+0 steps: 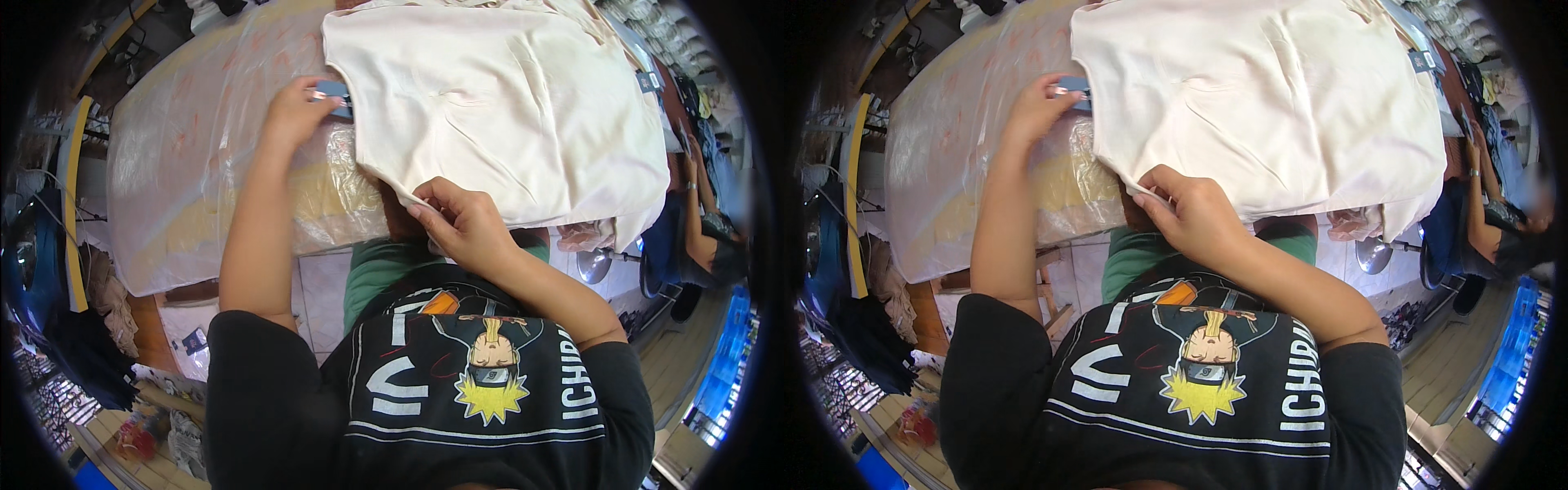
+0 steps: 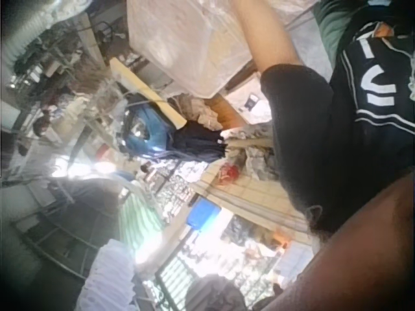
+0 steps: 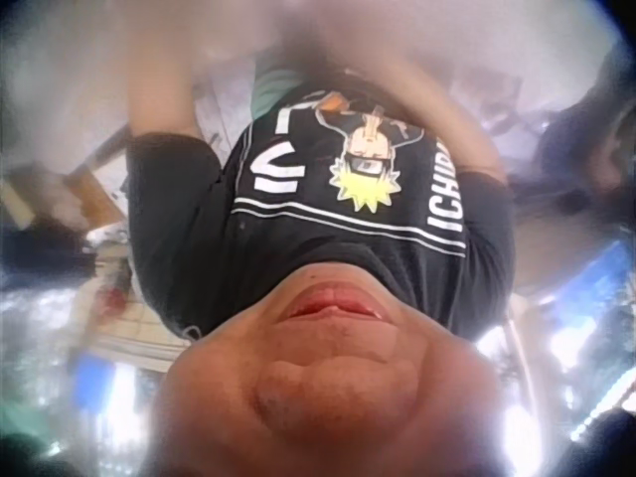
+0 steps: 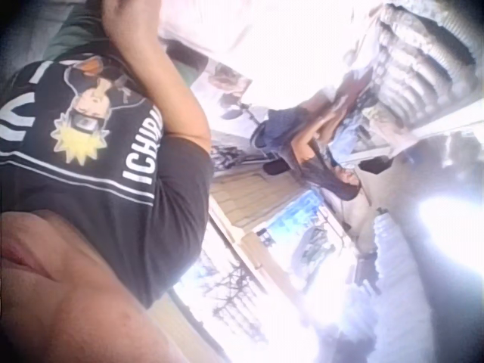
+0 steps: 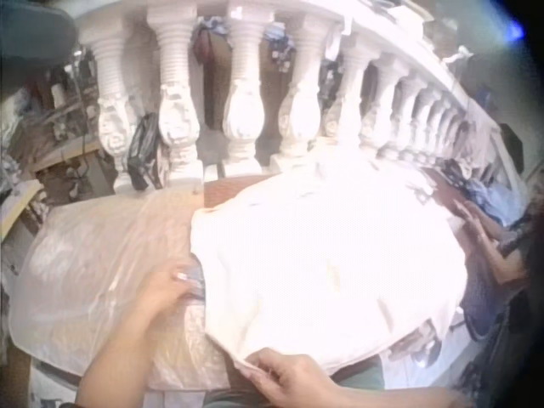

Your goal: The person picks up a folded shirt, unfolds it on a table to check the collar and seams, then places a foam board inside and begins folding it back together.

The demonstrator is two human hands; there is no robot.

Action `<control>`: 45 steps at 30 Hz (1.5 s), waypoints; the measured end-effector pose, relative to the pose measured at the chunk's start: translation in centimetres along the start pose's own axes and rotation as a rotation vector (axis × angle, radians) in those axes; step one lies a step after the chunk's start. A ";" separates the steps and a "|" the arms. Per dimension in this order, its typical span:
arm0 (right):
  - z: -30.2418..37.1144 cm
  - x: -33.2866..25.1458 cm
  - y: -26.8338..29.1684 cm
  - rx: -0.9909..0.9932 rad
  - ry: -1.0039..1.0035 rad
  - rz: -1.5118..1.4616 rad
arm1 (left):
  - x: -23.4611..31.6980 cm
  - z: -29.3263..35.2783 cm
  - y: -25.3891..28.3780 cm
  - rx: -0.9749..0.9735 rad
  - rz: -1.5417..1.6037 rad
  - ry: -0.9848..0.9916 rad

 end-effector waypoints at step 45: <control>-0.9 -0.4 -3.9 -0.173 -0.007 -0.159 | 2.7 4.0 12.4 -0.020 -0.076 -0.139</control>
Point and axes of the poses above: each hand's wrist, its own z-axis away from the middle knuckle, its own y-axis out of the back of the hand, x = y × z, the point moved 6 cm from there along -z, towards the middle knuckle, and after that the axes turned 12 degrees about -z, right-handed, at the moved point
